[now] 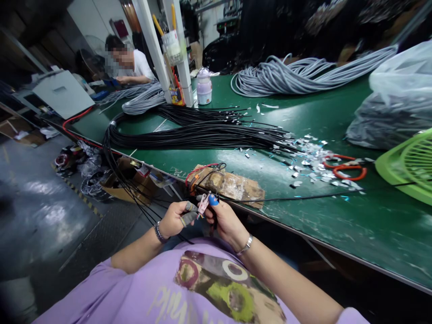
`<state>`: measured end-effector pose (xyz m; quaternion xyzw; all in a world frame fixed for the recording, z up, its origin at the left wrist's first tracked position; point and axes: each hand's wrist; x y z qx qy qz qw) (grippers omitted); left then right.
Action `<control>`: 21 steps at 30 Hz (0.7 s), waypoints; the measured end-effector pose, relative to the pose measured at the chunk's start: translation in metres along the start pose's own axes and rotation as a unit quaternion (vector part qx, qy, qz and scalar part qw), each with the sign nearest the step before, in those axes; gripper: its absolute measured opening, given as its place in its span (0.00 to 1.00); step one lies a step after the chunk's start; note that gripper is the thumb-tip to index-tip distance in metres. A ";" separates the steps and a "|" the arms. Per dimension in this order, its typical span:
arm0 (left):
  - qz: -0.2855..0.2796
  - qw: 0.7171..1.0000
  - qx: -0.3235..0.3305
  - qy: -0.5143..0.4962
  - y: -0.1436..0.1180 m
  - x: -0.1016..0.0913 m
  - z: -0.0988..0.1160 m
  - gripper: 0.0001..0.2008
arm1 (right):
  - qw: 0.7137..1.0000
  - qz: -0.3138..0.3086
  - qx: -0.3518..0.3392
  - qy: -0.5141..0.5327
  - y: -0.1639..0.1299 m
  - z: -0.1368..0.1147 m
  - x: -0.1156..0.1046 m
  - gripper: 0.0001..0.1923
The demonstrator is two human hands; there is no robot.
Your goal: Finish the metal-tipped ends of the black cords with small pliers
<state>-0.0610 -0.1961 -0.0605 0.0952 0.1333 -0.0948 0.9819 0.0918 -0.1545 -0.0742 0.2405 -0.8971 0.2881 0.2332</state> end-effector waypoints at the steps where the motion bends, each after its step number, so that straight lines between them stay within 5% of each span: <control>1: 0.001 1.000 0.000 -0.001 0.000 0.000 0.000 0.23 | 1.000 -0.001 -0.001 -0.001 0.000 0.001 -0.001 0.27; 16: -0.007 0.999 -0.007 0.038 -0.026 -0.007 -0.013 0.23 | 0.997 -0.002 0.029 -0.071 -0.009 0.005 -0.022 0.27; 19: -0.045 0.984 -0.083 0.151 -0.035 -0.018 -0.035 0.15 | 0.985 -0.002 0.019 -0.174 -0.014 0.000 -0.032 0.27; 21: -0.101 0.926 -0.184 0.313 -0.042 -0.029 -0.053 0.11 | 0.969 -0.015 0.025 -0.247 -0.019 -0.005 -0.041 0.29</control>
Point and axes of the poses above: each hand's wrist, its own y-axis towards the middle knuckle, its own x-axis out of the palm, z = x × y, and after that the axes turned 8 degrees about x, right-handed
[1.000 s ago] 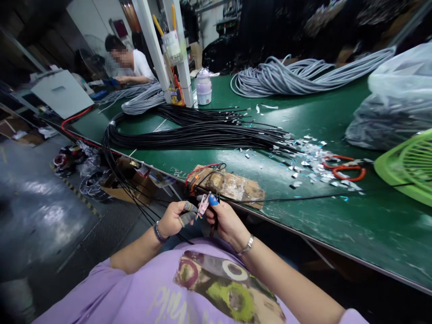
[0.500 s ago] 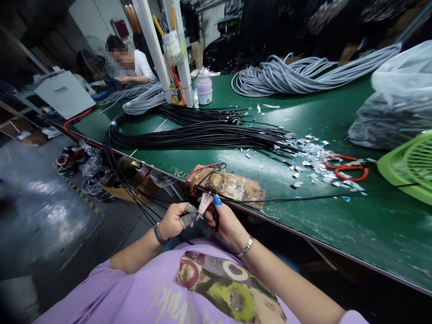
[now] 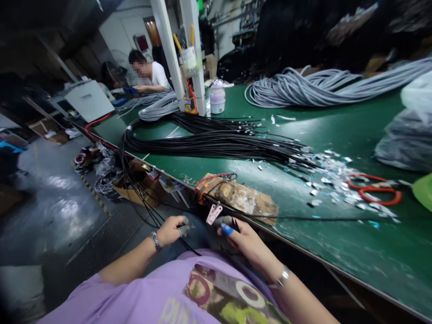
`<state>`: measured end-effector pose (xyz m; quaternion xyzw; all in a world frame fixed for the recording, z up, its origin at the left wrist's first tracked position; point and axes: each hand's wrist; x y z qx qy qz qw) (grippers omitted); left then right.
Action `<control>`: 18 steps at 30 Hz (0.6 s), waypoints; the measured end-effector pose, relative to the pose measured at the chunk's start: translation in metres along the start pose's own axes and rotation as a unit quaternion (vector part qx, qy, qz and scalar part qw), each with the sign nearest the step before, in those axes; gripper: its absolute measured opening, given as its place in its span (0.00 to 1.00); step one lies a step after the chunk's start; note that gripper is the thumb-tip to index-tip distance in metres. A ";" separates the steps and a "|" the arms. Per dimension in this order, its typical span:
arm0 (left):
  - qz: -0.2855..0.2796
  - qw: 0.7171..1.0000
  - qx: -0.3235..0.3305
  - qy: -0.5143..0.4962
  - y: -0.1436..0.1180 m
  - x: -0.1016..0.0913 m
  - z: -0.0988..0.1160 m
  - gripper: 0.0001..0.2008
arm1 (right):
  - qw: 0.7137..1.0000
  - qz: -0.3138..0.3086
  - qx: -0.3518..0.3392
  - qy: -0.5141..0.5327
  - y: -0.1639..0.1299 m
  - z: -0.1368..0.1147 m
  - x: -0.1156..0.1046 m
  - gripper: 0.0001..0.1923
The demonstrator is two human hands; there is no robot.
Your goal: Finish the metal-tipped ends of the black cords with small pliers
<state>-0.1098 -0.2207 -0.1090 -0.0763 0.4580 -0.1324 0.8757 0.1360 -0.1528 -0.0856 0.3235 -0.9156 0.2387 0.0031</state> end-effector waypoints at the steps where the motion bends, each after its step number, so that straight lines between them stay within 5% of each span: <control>1: -0.037 0.992 -0.058 0.105 -0.001 0.001 -0.011 0.10 | 0.999 -0.006 -0.001 -0.032 -0.003 -0.001 -0.005 0.30; 4: -0.059 0.976 -0.118 0.171 -0.009 0.001 -0.038 0.08 | 0.992 -0.023 -0.015 -0.120 -0.017 -0.011 -0.022 0.32; 9: -0.054 0.976 -0.109 0.181 -0.013 -0.022 -0.051 0.07 | 0.973 0.057 -0.078 -0.210 -0.030 -0.059 -0.053 0.33; 14: 0.077 0.980 -0.048 0.175 0.012 -0.074 -0.029 0.15 | 0.901 0.197 -0.165 -0.351 0.009 -0.110 -0.076 0.17; 18: 0.267 0.954 0.091 0.101 0.046 -0.108 -0.003 0.12 | 0.926 0.158 -0.096 -0.329 0.048 -0.119 -0.083 0.11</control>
Point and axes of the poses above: each hand's wrist, its own y-axis towards the middle knuckle, its own x-axis out of the palm, z = x × y, and after that the axes turned 8 degrees about x, right-handed
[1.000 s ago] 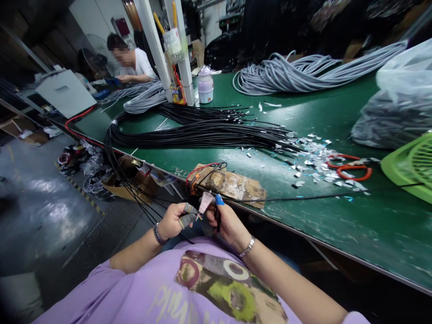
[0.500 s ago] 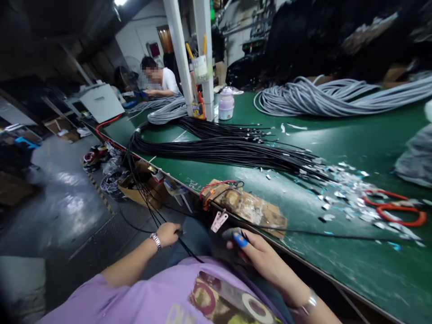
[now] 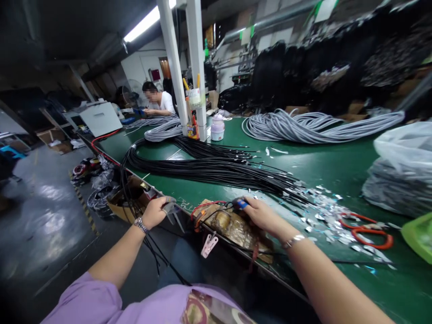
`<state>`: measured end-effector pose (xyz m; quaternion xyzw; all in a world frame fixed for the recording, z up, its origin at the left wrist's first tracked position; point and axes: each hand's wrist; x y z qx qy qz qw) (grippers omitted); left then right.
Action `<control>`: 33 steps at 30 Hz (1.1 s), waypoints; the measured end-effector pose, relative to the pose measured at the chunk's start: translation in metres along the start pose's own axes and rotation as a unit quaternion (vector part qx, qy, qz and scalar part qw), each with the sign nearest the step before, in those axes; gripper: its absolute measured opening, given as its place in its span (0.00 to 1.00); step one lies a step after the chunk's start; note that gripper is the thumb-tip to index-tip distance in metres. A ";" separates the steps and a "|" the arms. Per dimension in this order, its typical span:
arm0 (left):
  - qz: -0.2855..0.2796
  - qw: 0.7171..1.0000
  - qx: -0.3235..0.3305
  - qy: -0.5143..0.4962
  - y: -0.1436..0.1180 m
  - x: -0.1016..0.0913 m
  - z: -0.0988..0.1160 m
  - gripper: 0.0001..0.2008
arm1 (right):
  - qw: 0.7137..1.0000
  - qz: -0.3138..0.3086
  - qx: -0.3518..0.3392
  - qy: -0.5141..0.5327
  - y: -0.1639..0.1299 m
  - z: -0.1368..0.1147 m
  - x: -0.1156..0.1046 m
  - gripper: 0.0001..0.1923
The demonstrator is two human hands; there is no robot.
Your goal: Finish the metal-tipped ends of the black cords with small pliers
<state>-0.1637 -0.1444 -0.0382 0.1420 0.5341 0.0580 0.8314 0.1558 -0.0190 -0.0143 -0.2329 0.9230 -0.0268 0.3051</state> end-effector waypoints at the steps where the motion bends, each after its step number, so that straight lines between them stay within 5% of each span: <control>1: 0.018 0.999 0.031 -0.009 0.013 0.000 0.005 0.11 | 1.000 0.005 0.025 0.014 0.006 0.003 0.000 0.11; 6: -0.025 0.986 0.165 0.016 0.078 0.018 0.035 0.10 | 0.991 0.110 0.074 -0.012 0.012 0.028 -0.018 0.09; 11: -0.106 0.961 0.245 0.075 0.138 0.045 0.077 0.12 | 0.976 0.141 0.022 -0.165 0.002 0.036 -0.028 0.12; 16: -0.190 0.934 0.255 0.164 0.177 0.068 0.120 0.17 | 0.960 0.110 0.033 -0.257 -0.001 0.028 -0.024 0.17; 23: -0.203 0.918 0.262 0.220 0.197 0.090 0.146 0.17 | 0.947 0.130 0.029 -0.293 -0.006 0.025 -0.020 0.14; 33: -0.173 0.930 0.272 0.178 0.199 0.088 0.144 0.28 | 0.945 0.136 0.036 -0.294 -0.010 0.018 -0.016 0.13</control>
Point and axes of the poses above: each hand's wrist, its own y-axis towards the middle knuckle, its own x-axis out of the palm, z = x × y, and after that the axes turned 8 degrees about x, right-handed
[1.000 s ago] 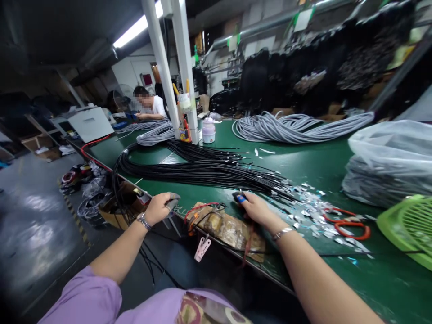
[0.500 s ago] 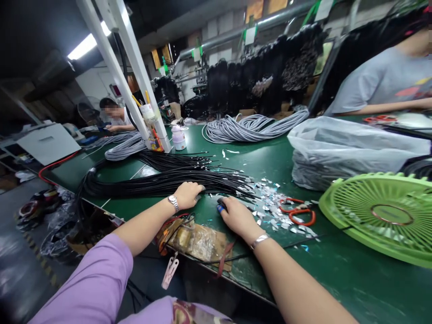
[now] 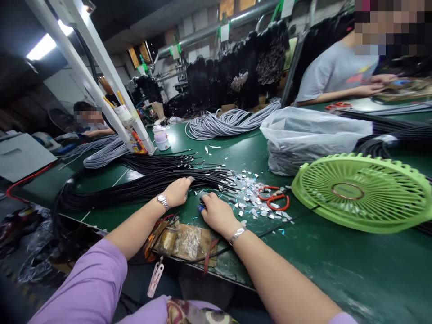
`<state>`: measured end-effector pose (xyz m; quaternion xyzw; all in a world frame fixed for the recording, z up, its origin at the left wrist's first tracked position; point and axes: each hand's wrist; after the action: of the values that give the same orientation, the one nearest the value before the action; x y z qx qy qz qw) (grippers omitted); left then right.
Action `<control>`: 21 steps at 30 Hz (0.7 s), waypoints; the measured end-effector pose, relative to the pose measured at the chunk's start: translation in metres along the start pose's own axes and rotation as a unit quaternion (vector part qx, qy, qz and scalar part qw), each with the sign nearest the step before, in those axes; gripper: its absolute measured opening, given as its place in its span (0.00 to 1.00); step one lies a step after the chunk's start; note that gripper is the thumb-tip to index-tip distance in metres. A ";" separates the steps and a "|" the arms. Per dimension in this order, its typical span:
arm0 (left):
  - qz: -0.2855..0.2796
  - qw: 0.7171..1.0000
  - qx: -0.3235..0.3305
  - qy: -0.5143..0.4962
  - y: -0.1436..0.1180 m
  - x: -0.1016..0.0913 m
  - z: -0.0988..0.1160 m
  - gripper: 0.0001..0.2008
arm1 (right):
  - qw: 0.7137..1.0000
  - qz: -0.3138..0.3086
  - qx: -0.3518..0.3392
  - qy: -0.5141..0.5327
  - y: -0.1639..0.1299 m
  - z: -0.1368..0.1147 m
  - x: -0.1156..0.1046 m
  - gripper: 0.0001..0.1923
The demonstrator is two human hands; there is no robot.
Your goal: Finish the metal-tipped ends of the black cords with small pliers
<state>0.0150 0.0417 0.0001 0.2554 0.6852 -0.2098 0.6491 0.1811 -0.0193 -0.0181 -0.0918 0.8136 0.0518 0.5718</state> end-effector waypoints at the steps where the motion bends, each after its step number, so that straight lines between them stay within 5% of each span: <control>1: 0.014 1.000 0.002 -0.002 -0.002 0.000 -0.002 0.29 | 1.000 0.006 0.005 0.003 0.000 0.000 0.000 0.15; 7: 0.130 0.989 0.000 -0.073 -0.015 -0.001 -0.019 0.21 | 0.999 0.038 -0.014 0.011 0.002 0.003 0.003 0.21; 13: 0.269 0.932 0.010 -0.241 -0.013 0.011 -0.029 0.11 | 0.999 0.028 0.013 0.023 0.007 0.005 0.001 0.17; 21: 0.334 0.874 0.021 -0.353 -0.011 0.025 -0.029 0.09 | 0.999 -0.036 -0.004 -0.009 0.028 -0.054 0.004 0.08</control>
<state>-0.0155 0.0534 -0.0229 0.3917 0.2795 -0.0710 0.8737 0.1245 -0.0021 -0.0036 -0.1229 0.8046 0.0358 0.5798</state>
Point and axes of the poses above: each hand's wrist, its own y-axis towards the middle knuckle, its own x-axis out of the palm, z = x × y, and after that the axes turned 8 degrees about x, right-handed
